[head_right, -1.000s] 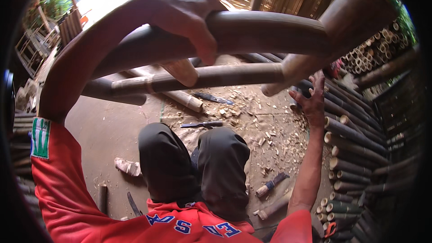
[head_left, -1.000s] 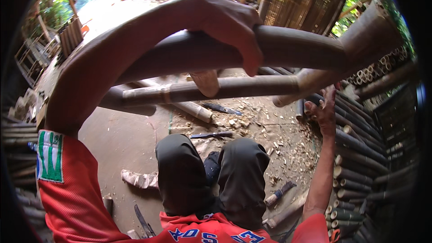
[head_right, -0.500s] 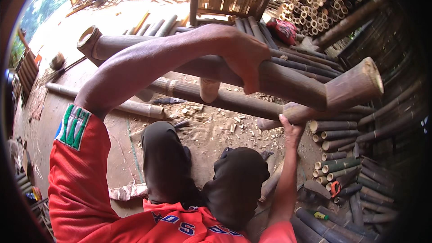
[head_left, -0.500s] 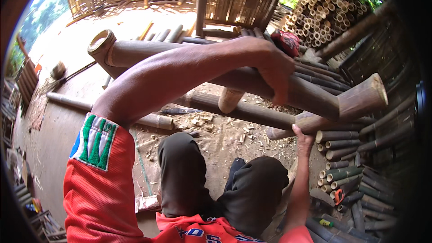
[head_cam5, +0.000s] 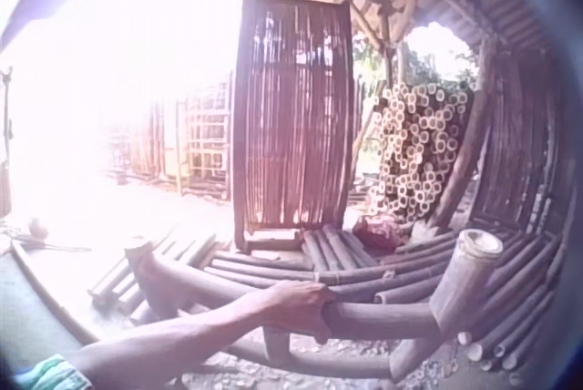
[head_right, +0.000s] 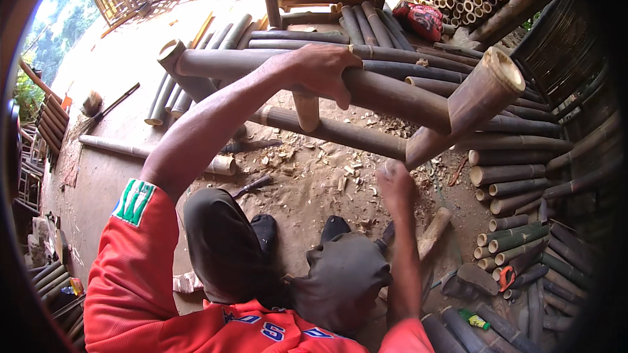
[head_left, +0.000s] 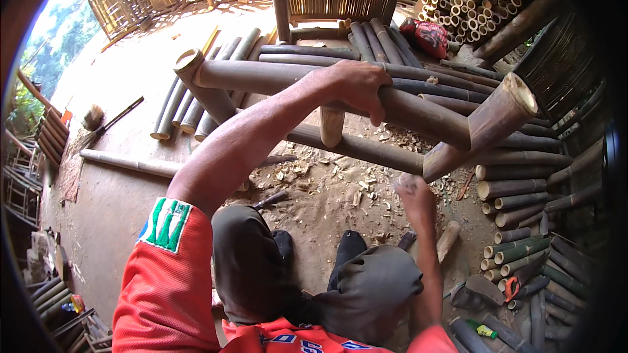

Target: The person carves joints into bamboo poles with a knife and fits them together by hand, using a mallet to secure the pieces.

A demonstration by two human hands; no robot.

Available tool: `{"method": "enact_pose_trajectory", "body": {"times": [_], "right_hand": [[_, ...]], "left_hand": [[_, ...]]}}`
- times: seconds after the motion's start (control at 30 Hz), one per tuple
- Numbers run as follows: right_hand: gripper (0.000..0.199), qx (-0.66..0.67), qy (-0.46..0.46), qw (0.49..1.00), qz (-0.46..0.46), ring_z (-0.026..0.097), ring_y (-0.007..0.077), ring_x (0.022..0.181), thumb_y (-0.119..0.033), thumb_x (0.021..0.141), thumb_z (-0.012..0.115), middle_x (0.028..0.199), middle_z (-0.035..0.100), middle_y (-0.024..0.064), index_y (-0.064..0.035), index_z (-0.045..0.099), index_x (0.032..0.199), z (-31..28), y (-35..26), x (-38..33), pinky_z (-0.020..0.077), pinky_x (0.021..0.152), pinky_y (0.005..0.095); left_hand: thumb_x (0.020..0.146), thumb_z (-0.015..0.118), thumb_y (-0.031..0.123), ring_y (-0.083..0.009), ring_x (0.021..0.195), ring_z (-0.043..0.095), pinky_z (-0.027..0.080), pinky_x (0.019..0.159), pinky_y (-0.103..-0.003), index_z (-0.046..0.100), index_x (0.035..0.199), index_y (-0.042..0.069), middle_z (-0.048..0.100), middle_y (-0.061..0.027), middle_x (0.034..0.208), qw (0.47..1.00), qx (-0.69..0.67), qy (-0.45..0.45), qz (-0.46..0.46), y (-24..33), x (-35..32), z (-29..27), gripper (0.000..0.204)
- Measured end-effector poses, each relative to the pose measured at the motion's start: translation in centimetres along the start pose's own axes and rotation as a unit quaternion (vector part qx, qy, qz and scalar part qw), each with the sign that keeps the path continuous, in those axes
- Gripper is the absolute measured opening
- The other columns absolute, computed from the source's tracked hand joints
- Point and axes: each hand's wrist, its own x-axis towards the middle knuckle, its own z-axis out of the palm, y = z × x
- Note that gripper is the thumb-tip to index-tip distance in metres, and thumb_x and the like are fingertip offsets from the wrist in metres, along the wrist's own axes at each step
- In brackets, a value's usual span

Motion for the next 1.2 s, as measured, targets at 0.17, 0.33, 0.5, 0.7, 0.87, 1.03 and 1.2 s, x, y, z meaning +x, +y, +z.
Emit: {"method": "enact_pose_trajectory", "body": {"times": [0.17, 0.33, 0.5, 0.7, 0.87, 1.03, 1.2], "right_hand": [[0.097, 0.073, 0.030, 0.922, -0.379, 0.045, 0.0428, 0.145, -0.029, 0.085, 0.089, 0.152, 0.047, 0.0276, -0.0026, 0.033, 0.160, 8.6, -12.7, 6.2, 0.0374, 0.122, 0.0428], [0.050, 0.270, 0.041, 0.901, -0.337, 0.064, 0.0245, 0.100, -0.019, 0.081, 0.088, 0.106, 0.066, 0.0118, -0.0002, 0.061, 0.119, 12.9, -13.8, 13.6, 0.0514, 0.093, 0.0374], [0.029, 0.350, 0.005, 0.893, -0.282, 0.073, 0.0161, 0.083, -0.013, 0.080, 0.086, 0.089, 0.075, 0.0057, 0.0007, 0.071, 0.101, 14.2, -17.0, 11.8, 0.0574, 0.081, 0.0336], [0.021, 0.315, 0.005, 0.903, -0.293, 0.073, 0.0144, 0.084, -0.009, 0.082, 0.083, 0.091, 0.075, 0.0062, -0.0008, 0.071, 0.097, 13.3, -17.1, 11.9, 0.0575, 0.082, 0.0316], [0.018, 0.317, 0.006, 0.903, -0.291, 0.073, 0.0152, 0.083, -0.010, 0.082, 0.083, 0.091, 0.076, 0.0067, -0.0009, 0.072, 0.094, 13.0, -17.7, 12.9, 0.0575, 0.083, 0.0324], [0.018, 0.338, -0.009, 0.901, -0.271, 0.074, 0.0145, 0.084, -0.011, 0.083, 0.083, 0.091, 0.076, 0.0065, -0.0004, 0.073, 0.095, 13.7, -17.5, 13.3, 0.0574, 0.083, 0.0318], [0.018, 0.357, 0.005, 0.898, -0.256, 0.073, 0.0138, 0.084, -0.011, 0.083, 0.084, 0.091, 0.076, 0.0059, -0.0001, 0.073, 0.094, 13.7, -17.1, 12.9, 0.0574, 0.083, 0.0310]], "left_hand": [[0.064, 0.087, 0.036, -0.0337, 0.108, 0.070, 0.055, 0.092, -0.047, 0.070, 0.126, 0.009, 0.073, -0.0147, 0.112, 0.995, 0.038, 0.094, -0.014, -1.3, -2.6, 1.4, 0.070], [0.072, 0.085, 0.018, -0.0324, 0.115, 0.063, 0.052, 0.095, -0.047, 0.066, 0.120, 0.013, 0.064, -0.0115, 0.117, 0.907, -0.001, 0.395, 0.144, -2.5, -13.1, 13.2, 0.053], [0.081, 0.086, 0.036, -0.0292, 0.126, 0.057, 0.043, 0.111, -0.048, 0.063, 0.135, 0.010, 0.059, -0.0175, 0.131, 0.903, 0.036, 0.204, -0.376, -20.2, -26.1, 29.2, 0.063], [0.074, 0.074, 0.038, -0.0330, 0.117, 0.064, 0.041, 0.109, -0.049, 0.066, 0.115, 0.006, 0.070, -0.0165, 0.111, 0.907, 0.076, 0.089, -0.405, -24.6, -28.8, 32.7, 0.053], [0.078, 0.074, 0.031, -0.0343, 0.112, 0.066, 0.047, 0.097, -0.048, 0.062, 0.108, 0.006, 0.067, -0.0163, 0.112, 0.910, 0.003, -0.067, -0.409, -19.0, -36.5, 33.3, 0.041], [0.078, 0.077, 0.026, -0.0366, 0.110, 0.068, 0.049, 0.093, -0.049, 0.061, 0.115, 0.007, 0.066, -0.0169, 0.115, 0.898, 0.007, -0.164, -0.409, -10.6, -48.4, 35.2, 0.045], [0.077, 0.083, 0.034, -0.0367, 0.115, 0.065, 0.054, 0.095, -0.046, 0.056, 0.133, 0.005, 0.063, -0.0192, 0.119, 0.835, -0.143, -0.115, -0.519, -10.4, -45.8, 34.6, 0.069]]}}
